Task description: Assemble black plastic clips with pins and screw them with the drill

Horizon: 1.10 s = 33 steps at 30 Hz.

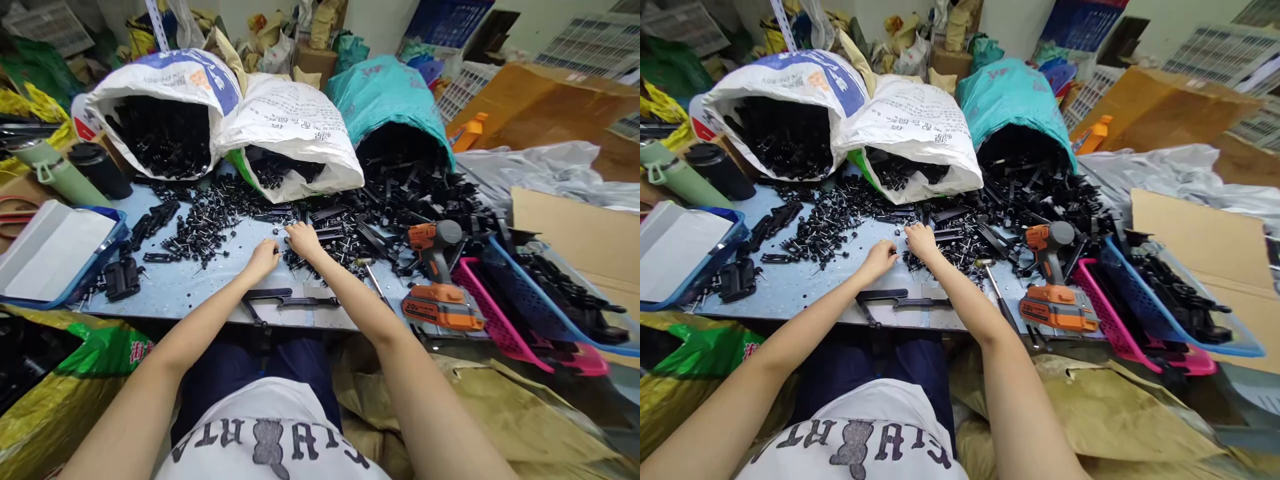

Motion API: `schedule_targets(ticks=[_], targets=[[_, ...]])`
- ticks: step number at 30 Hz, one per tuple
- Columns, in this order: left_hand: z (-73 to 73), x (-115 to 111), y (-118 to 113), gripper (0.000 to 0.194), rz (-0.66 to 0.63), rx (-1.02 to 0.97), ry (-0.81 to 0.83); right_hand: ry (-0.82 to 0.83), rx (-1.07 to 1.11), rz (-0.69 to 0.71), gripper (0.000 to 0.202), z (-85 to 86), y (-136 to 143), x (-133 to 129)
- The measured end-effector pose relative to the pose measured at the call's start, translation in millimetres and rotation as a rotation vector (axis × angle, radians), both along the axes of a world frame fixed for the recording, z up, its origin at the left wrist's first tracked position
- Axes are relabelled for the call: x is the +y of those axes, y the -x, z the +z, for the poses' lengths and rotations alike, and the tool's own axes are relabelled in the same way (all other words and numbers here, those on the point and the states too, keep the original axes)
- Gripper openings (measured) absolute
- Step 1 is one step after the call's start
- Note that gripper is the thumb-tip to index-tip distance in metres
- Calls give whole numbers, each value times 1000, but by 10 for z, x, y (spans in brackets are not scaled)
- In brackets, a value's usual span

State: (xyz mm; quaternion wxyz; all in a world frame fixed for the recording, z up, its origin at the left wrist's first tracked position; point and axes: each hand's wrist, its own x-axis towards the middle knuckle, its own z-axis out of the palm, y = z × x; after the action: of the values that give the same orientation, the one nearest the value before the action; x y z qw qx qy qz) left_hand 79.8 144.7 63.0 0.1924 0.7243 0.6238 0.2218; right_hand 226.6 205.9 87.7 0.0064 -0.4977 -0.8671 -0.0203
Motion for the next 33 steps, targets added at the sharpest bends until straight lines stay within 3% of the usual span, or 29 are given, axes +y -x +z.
schedule_targets(ticks=[5,9,14,18,22,27,33], targets=[[-76,-513,472,17,283,-540,-48,57,-1,-15,23,-131,281,142],[-130,-784,647,24,369,-646,-122,78,183,-45,30,-111,114,-115],[-150,-1078,771,19,205,-374,-288,230,611,123,23,4,-341,-728],[-148,-1274,819,18,118,-168,-373,349,646,150,15,84,-520,-1065],[-97,-1305,793,19,97,31,-369,317,488,199,13,154,-432,-1147],[-41,-1228,724,21,-70,344,-362,246,228,302,20,254,-204,-1215],[-136,-1229,713,19,-176,349,-574,245,325,255,15,226,-240,-1202]])
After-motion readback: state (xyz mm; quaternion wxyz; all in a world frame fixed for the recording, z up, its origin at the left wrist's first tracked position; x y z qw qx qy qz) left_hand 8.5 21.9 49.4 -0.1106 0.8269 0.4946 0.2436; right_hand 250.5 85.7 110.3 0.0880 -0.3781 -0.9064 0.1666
